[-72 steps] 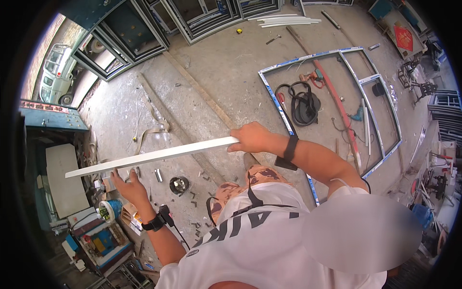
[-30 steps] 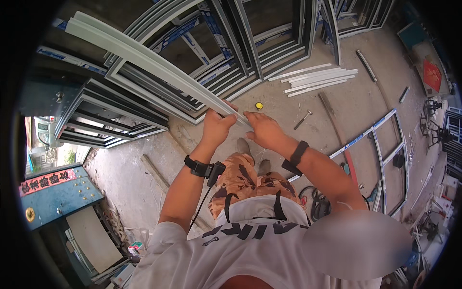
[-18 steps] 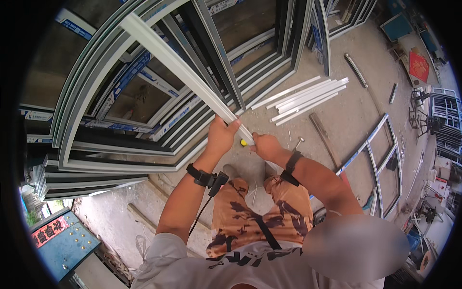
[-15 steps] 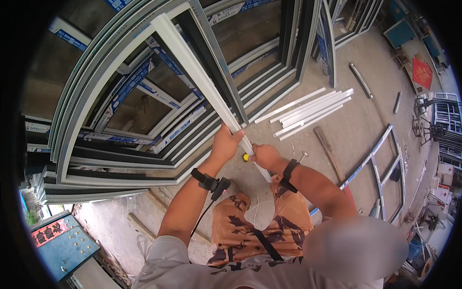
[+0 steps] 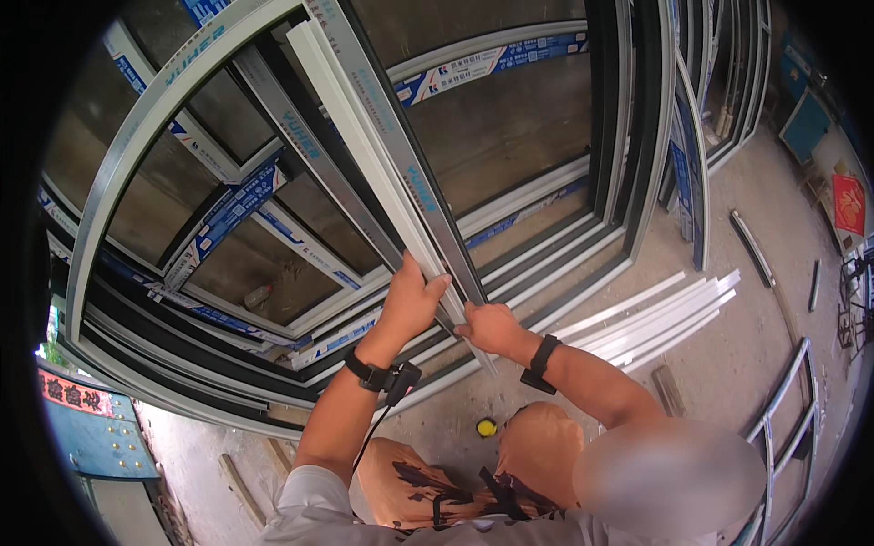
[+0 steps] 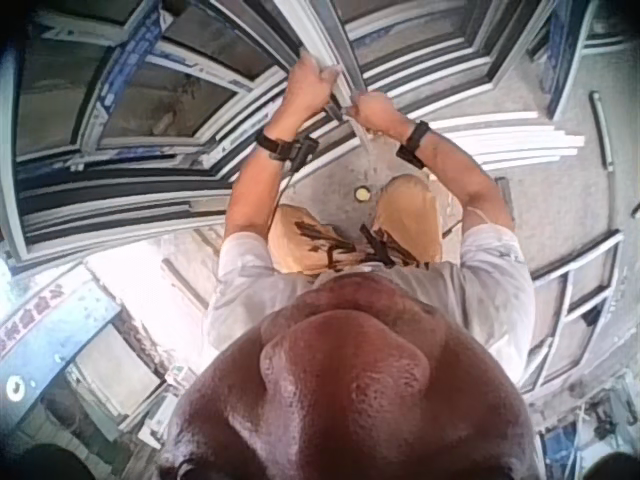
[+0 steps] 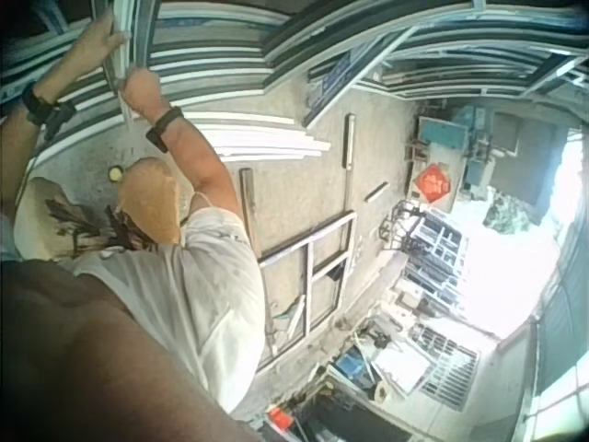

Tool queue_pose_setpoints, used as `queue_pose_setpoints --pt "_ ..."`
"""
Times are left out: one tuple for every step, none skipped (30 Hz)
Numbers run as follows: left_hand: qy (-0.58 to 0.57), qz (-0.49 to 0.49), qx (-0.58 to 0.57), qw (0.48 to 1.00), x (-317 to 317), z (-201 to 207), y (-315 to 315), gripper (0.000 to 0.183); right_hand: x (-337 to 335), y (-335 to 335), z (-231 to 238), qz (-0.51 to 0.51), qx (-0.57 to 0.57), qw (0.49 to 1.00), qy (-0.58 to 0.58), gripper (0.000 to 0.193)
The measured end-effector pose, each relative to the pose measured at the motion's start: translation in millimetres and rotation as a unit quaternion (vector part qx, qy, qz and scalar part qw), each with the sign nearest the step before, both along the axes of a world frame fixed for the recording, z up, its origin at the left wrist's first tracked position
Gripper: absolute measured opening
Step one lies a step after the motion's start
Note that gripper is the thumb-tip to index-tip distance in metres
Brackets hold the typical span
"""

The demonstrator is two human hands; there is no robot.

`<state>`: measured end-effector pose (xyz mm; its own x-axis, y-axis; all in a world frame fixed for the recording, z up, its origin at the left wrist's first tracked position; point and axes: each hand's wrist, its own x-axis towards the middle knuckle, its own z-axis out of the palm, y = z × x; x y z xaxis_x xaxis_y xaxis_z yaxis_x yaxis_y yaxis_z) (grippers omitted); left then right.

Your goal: The recorder is assembling and measuring aluminum window frames and using a miter saw to cut frame components.

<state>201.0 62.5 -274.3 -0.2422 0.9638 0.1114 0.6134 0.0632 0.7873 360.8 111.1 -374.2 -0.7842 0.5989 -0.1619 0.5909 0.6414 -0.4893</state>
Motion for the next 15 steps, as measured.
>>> queue_pose_setpoints --pt "0.008 0.006 0.007 1.0 -4.5 -4.6 3.3 0.05 -5.5 5.1 -3.3 0.004 0.006 1.0 0.009 0.043" --pt "0.016 0.008 0.017 1.0 -7.8 -5.1 6.0 0.05 -8.5 7.5 -5.4 0.007 0.01 1.0 0.015 0.043" --pt "0.021 0.0 0.026 0.999 -10.6 -5.5 8.2 0.05 -9.5 8.0 -8.7 0.006 0.017 0.999 0.028 0.043" --pt "0.026 -0.008 0.034 0.999 -13.0 -5.9 9.4 0.049 -11.0 7.9 -11.8 0.007 0.025 0.999 0.036 0.043" --pt "0.006 -0.004 0.035 0.999 -13.6 -0.7 6.4 0.048 -12.2 4.7 -9.4 0.001 0.027 0.999 0.039 0.042" --pt "0.011 -0.001 0.038 0.999 -15.9 -1.5 5.5 0.048 -13.2 1.0 -8.4 -0.005 0.027 0.999 0.042 0.041" --pt "0.004 -0.006 0.043 0.999 -18.0 -3.0 4.3 0.048 -14.2 -3.0 -9.5 -0.014 0.023 0.998 0.053 0.04" --pt "-0.004 -0.012 0.049 0.999 -18.9 0.0 6.0 0.047 -14.6 -3.8 -6.3 -0.013 0.026 0.998 0.058 0.04" --pt "0.0 -0.011 0.051 0.999 -18.5 2.9 6.8 0.047 -15.0 -4.4 -3.9 -0.026 0.024 0.997 0.062 0.04" --pt "0.002 -0.007 0.065 0.998 -17.4 5.5 7.3 0.047 -15.8 -3.7 -2.3 -0.039 0.022 0.997 0.066 0.04" --pt "0.004 -0.003 0.078 0.997 -17.1 7.3 7.5 0.046 -17.2 -3.3 -1.3 -0.038 0.046 0.995 0.076 0.039" --pt "0.007 -0.003 0.077 0.997 -18.5 9.0 9.4 0.046 -18.5 -2.2 1.0 -0.037 0.045 0.995 0.078 0.039" --pt "0.001 -0.011 0.077 0.997 -20.7 10.7 12.2 0.046 -19.9 -0.6 4.7 -0.039 0.057 0.995 0.07 0.039" --pt "-0.005 -0.018 0.076 0.997 -22.6 9.3 12.6 0.045 -21.1 -0.5 5.3 -0.039 0.068 0.995 0.061 0.039" --pt "-0.004 -0.017 0.075 0.997 -24.7 8.2 12.9 0.045 -22.1 0.2 5.1 -0.038 0.067 0.995 0.062 0.039"
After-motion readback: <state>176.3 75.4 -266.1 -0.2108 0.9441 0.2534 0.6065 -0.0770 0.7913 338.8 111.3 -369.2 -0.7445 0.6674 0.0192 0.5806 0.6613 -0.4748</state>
